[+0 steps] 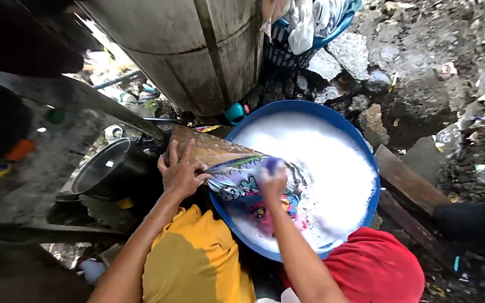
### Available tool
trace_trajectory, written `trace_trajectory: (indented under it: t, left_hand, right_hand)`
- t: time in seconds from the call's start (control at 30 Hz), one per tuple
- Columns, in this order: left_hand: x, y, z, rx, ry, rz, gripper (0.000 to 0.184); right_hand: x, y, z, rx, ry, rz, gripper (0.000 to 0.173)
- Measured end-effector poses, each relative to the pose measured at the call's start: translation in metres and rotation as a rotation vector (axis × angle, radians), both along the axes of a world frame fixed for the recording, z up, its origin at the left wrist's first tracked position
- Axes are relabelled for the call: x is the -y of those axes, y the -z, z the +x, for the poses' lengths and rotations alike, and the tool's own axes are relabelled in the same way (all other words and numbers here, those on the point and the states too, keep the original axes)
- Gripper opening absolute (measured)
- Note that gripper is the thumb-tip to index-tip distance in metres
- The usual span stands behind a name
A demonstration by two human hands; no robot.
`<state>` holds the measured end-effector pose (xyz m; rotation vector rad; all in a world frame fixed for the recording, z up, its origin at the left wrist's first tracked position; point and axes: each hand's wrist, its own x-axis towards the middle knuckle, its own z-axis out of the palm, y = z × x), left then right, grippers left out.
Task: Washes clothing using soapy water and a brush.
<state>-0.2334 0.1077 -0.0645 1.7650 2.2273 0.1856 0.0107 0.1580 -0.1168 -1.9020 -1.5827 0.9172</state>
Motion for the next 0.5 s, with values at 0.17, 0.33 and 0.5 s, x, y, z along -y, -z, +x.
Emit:
trace_trajectory:
  t: [0.17, 0.33, 0.5]
  left_hand:
    - [0.003, -0.003, -0.001, 0.036, 0.007, 0.018, 0.019]
    - [0.001, 0.002, -0.001, 0.034, 0.007, 0.027, 0.019]
    - [-0.001, -0.003, 0.0, 0.01, 0.001, -0.028, 0.021]
  right_hand:
    - [0.025, -0.012, -0.069, -0.015, -0.368, 0.21, 0.055]
    - [-0.054, 0.029, 0.084, 0.151, 0.152, -0.151, 0.067]
    - [-0.015, -0.025, -0.055, -0.051, -0.153, 0.109, 0.054]
